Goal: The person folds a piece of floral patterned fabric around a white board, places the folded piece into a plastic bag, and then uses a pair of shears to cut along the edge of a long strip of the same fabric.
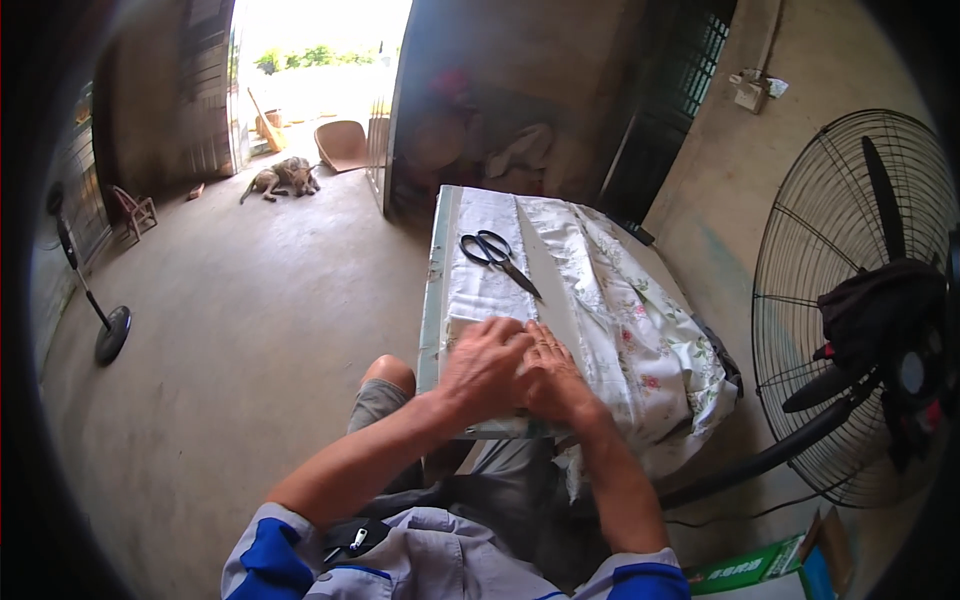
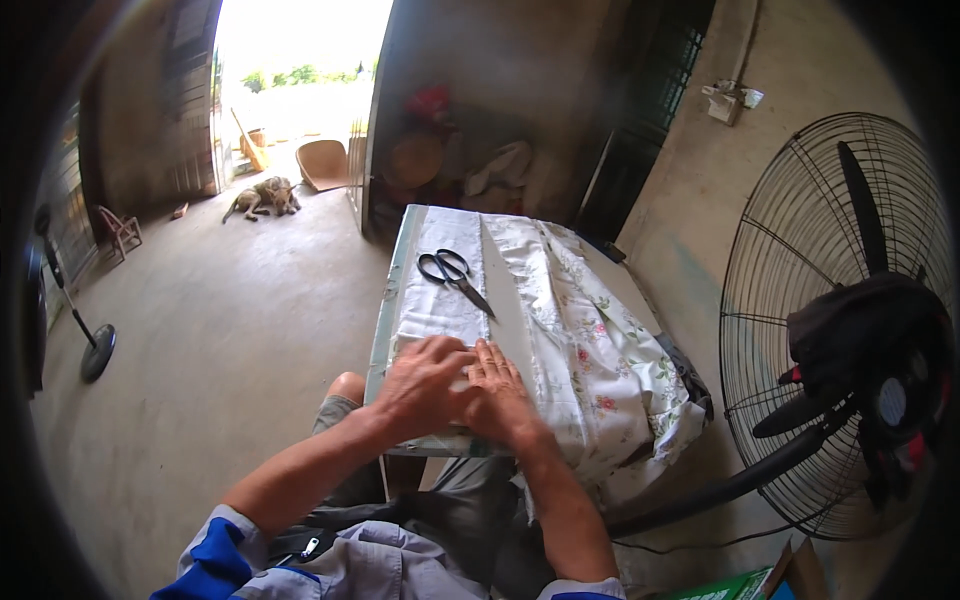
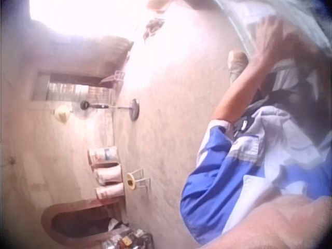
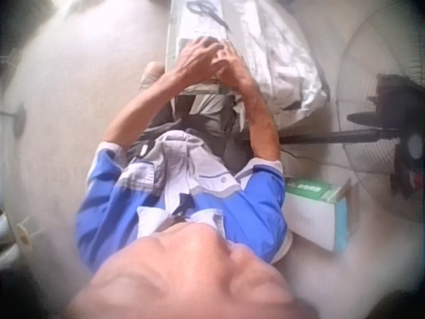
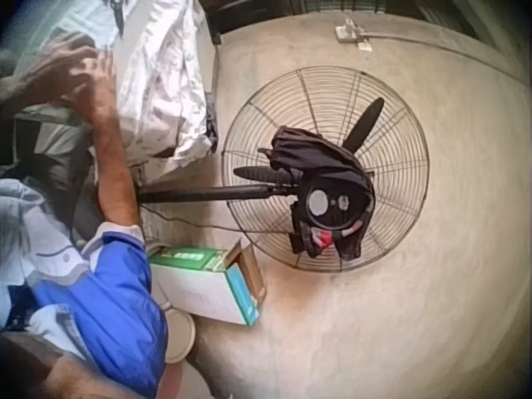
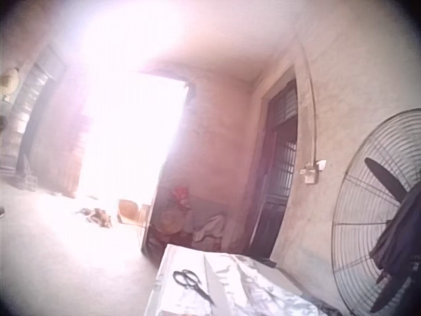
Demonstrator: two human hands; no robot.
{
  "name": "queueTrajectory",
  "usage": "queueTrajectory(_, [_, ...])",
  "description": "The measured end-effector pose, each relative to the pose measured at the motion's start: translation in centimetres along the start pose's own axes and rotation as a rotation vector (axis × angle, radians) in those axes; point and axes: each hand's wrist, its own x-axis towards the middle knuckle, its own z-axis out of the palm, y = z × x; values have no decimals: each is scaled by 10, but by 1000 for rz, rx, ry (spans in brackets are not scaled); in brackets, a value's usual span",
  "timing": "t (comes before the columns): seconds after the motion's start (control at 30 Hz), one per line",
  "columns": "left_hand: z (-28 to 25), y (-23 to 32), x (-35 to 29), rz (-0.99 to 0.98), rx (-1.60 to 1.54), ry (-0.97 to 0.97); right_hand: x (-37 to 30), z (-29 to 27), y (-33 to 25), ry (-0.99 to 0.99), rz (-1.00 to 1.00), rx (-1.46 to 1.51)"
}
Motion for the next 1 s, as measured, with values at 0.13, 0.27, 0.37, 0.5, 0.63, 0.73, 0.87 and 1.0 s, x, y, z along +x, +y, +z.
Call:
queueTrajectory(0.13, [28, 1, 15, -80, -152, -109, 1, 15, 7, 138, -67, 42])
queueTrajectory(0.27, [26, -28, 13, -204, 52, -324, 2, 12, 0, 88, 50, 81])
queueTrajectory(0.37, [8, -35, 5, -238, 126, -420, 0, -3, -8, 40, 70, 103])
queueTrajectory(0.5, [-3, -51, -10, -196, 204, -430, -1, -3, -2, 28, 70, 65])
queueTrajectory(0.63, [-20, -63, -29, -130, 237, -436, -1, -13, -15, 4, 105, 104])
queueTrajectory(0.73, [-29, -59, -30, -94, 273, -468, -1, -13, -16, 39, 85, 100])
queueTrajectory(0.87, [-29, -53, -27, -101, 316, -519, 3, -15, -25, 85, 83, 76])
queueTrajectory(1.0, [-25, -68, -31, -68, 290, -558, 7, -6, -65, 142, -158, 364])
